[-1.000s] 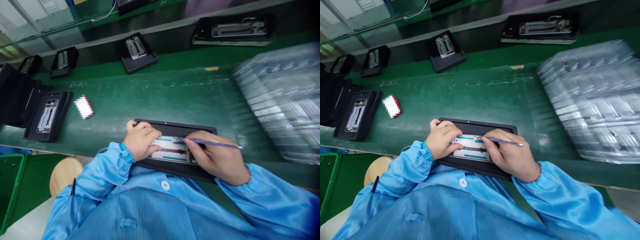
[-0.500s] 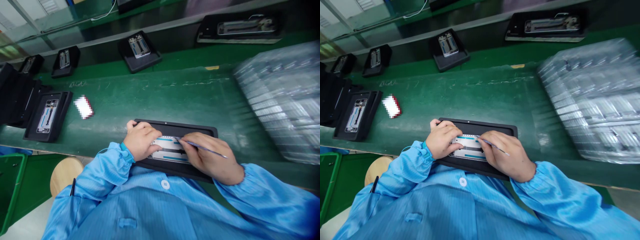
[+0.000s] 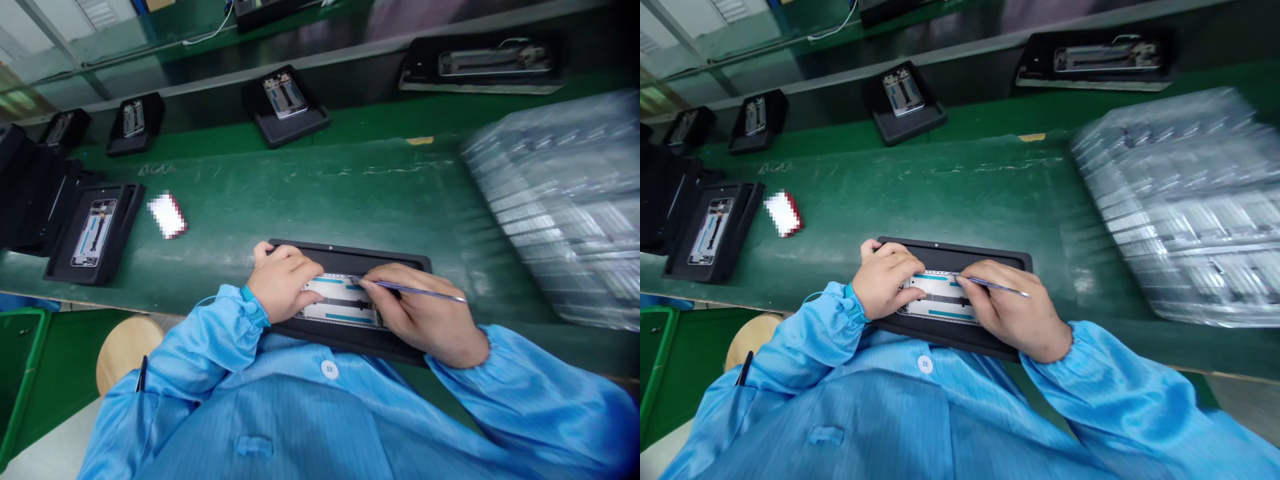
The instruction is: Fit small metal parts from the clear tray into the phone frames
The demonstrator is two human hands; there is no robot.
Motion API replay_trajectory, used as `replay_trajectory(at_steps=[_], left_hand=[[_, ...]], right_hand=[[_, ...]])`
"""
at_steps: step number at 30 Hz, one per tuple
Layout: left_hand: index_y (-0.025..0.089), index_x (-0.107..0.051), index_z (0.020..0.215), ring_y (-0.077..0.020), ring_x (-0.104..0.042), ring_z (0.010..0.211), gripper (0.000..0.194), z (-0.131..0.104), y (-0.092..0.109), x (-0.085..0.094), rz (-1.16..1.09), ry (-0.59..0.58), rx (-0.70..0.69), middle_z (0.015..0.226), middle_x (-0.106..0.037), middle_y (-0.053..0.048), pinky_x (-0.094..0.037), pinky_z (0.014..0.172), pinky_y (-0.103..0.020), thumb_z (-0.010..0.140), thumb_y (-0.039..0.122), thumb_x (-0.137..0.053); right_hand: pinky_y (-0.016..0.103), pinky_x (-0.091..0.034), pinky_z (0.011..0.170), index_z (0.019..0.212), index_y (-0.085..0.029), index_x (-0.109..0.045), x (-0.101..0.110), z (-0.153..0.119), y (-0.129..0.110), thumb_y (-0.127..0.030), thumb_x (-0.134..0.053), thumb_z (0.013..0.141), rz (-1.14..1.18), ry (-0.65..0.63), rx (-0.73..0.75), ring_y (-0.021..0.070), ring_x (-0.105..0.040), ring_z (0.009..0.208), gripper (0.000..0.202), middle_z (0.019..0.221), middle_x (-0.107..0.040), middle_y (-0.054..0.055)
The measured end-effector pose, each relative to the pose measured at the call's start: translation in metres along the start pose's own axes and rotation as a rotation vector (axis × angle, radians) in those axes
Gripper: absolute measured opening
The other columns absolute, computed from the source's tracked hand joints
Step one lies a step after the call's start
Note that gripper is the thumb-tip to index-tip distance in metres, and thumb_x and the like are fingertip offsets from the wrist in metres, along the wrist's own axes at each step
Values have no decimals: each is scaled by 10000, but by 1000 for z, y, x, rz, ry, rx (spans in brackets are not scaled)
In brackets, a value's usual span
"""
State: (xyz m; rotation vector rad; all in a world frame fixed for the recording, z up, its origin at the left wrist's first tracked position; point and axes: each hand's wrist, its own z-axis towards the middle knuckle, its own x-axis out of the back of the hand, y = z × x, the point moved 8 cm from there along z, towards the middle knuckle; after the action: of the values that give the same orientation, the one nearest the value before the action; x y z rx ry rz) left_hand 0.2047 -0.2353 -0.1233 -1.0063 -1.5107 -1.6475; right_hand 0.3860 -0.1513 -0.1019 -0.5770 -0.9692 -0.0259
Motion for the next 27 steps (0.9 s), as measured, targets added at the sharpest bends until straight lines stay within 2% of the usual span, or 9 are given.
replay_trajectory(at_steps=[4, 8, 13, 15, 17, 20, 21, 25, 27], left_hand=[[286, -765, 1275, -346, -652, 1329, 341, 1, 0, 1, -14, 12, -1, 1276, -851, -70, -264, 1140, -623, 989, 442, -866], [275, -765, 1250, -356, -655, 1333, 340, -1, 0, 1, -37, 48, -4, 1211, -848, -68, -295, 1147, -634, 986, 470, -854], [224, -734, 1223, -353, -624, 1393, 254, -28, -23, 23, 14, 399, 216, 1367, -745, -158, -464, 1139, -565, 1042, 400, -710], [208, -690, 1236, -331, -695, 1263, 249, -42, -34, 28, 48, 486, 311, 1311, -737, -172, -555, 1050, -506, 1029, 347, -682], [230, -643, 1235, -279, -751, 983, 237, -46, -43, 24, 68, 438, 372, 1104, -765, -110, -601, 890, -434, 1010, 300, -671], [261, -595, 1225, -251, -748, 812, 263, -42, -56, 14, 93, 352, 457, 973, -762, -57, -590, 768, -370, 973, 209, -652], [261, -586, 1225, -257, -760, 838, 273, -40, -59, 13, 101, 353, 481, 988, -764, -63, -590, 776, -364, 967, 183, -634], [242, -552, 1213, -274, -775, 927, 261, -34, -70, 15, 58, 463, 547, 1033, -754, -93, -582, 845, -371, 981, 125, -528], [248, -536, 1162, -269, -765, 912, 227, -33, -80, 20, -2, 545, 576, 995, -737, -81, -567, 847, -366, 989, 110, -487]], right_hand=[[335, -651, 783, 1045, -242, -737, -1, 1, -8, -199, -684, 1059, 12, 36, 90, 209, -804, 801, 70, 942, -840, 46], [360, -649, 747, 1037, -256, -710, 9, 4, 4, -210, -667, 1067, 41, 47, -32, 226, -792, 791, 69, 922, -812, 47], [530, -658, 892, 1091, -314, -694, 61, -30, 13, -178, -647, 1042, 76, 199, -179, 335, -792, 968, 151, 1090, -770, 88], [606, -643, 980, 1203, -369, -707, 74, -41, 22, -187, -592, 1056, 52, 169, -200, 382, -793, 1071, 260, 1222, -762, 79], [620, -632, 1036, 1287, -391, -713, 78, -29, 42, -209, -555, 1068, -20, 124, -182, 400, -793, 1132, 325, 1285, -767, 71], [554, -596, 1139, 1230, -276, -784, 72, 45, 98, -272, -563, 1066, -169, 42, -238, 390, -766, 1235, 275, 1308, -788, 130], [528, -570, 1175, 1212, -234, -796, 67, 79, 125, -298, -563, 1065, -217, -19, -352, 380, -740, 1291, 282, 1324, -783, 153], [458, -628, 1011, 1086, -153, -797, 42, 221, 204, -484, -705, 1046, -240, -102, -576, 311, -769, 1093, 346, 1099, -793, 159], [457, -644, 990, 1233, -156, -761, 17, 276, 228, -527, -739, 1058, -200, -151, -649, 247, -755, 1089, 411, 1206, -775, 115]])
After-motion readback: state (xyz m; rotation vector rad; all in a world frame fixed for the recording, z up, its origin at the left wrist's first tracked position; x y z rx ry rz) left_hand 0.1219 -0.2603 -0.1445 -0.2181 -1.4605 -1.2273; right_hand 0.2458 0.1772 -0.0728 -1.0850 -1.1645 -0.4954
